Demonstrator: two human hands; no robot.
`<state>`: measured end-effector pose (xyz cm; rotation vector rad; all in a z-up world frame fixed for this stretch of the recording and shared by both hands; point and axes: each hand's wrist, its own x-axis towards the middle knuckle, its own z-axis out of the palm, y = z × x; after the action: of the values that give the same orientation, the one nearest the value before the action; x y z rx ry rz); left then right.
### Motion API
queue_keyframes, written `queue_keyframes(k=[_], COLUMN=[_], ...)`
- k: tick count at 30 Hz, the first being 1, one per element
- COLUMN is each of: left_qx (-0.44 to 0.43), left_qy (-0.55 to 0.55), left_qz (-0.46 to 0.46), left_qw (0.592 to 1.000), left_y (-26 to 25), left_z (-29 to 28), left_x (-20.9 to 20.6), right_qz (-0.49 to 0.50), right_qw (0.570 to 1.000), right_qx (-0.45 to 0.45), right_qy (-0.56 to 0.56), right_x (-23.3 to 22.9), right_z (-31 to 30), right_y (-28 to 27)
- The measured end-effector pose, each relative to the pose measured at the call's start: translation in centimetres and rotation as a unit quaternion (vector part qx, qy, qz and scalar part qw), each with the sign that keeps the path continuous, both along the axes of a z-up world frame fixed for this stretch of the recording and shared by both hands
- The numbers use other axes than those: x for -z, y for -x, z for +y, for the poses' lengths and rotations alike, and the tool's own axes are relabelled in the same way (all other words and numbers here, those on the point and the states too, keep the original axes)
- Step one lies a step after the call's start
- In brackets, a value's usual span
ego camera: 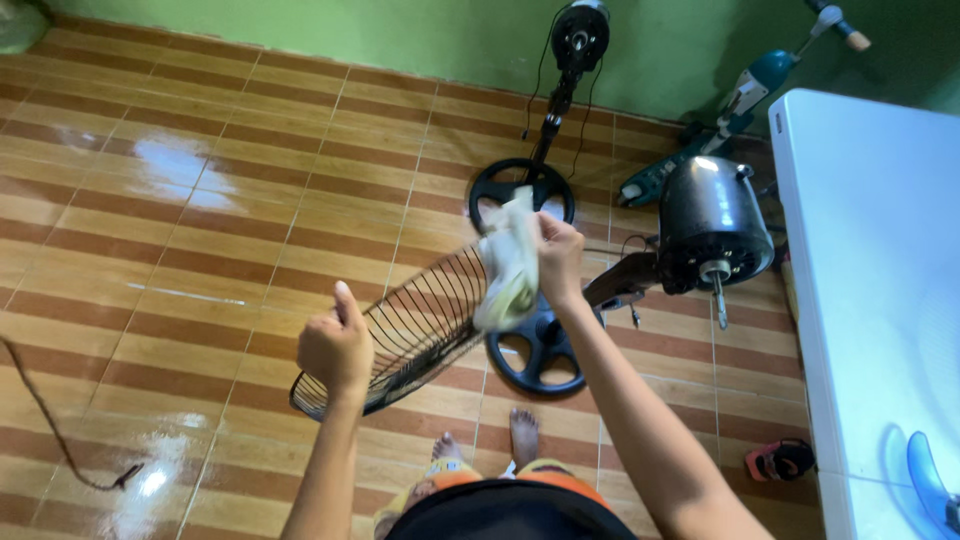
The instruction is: The person assembles a standing fan by attaching the motor to the base and then wipes the fan cage with a cloth. They handle the fan cage, motor, and base, and use a cloth to clean the cage before placing it on the fan.
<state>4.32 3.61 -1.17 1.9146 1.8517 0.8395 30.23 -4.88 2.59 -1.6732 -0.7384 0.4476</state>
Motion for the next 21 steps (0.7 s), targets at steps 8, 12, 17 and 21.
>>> queue_keyframes(k=[8, 12, 17, 21], left_qx=[-0.037, -0.061, -0.066, -0.11], left_qy=[0.13, 0.243, 0.286, 0.317], left_qz=[-0.105, -0.331, -0.461, -0.409], left_qw=[0.985, 0.91, 0.838, 0.849], left_y=[-0.9, 0.6, 3.0, 6.0], left_z=[-0.1, 0.6, 2.2, 3.5], left_x=[2.9, 4.8, 6.7, 8.4], right_qz=[-0.362, -0.465, -0.358, 0.092], right_qw=[0.925, 0.814, 0.838, 0.981], right_qx=[-0.049, -0.296, -0.38, 0.019], right_qy=[-0.101, -0.182, -0.161, -0.168], right_x=[4.2, 6.5, 10.1, 11.6], right_z=[-0.5, -2.4, -4.2, -3.2], right_y=[10.6, 10.3, 8.3, 3.0])
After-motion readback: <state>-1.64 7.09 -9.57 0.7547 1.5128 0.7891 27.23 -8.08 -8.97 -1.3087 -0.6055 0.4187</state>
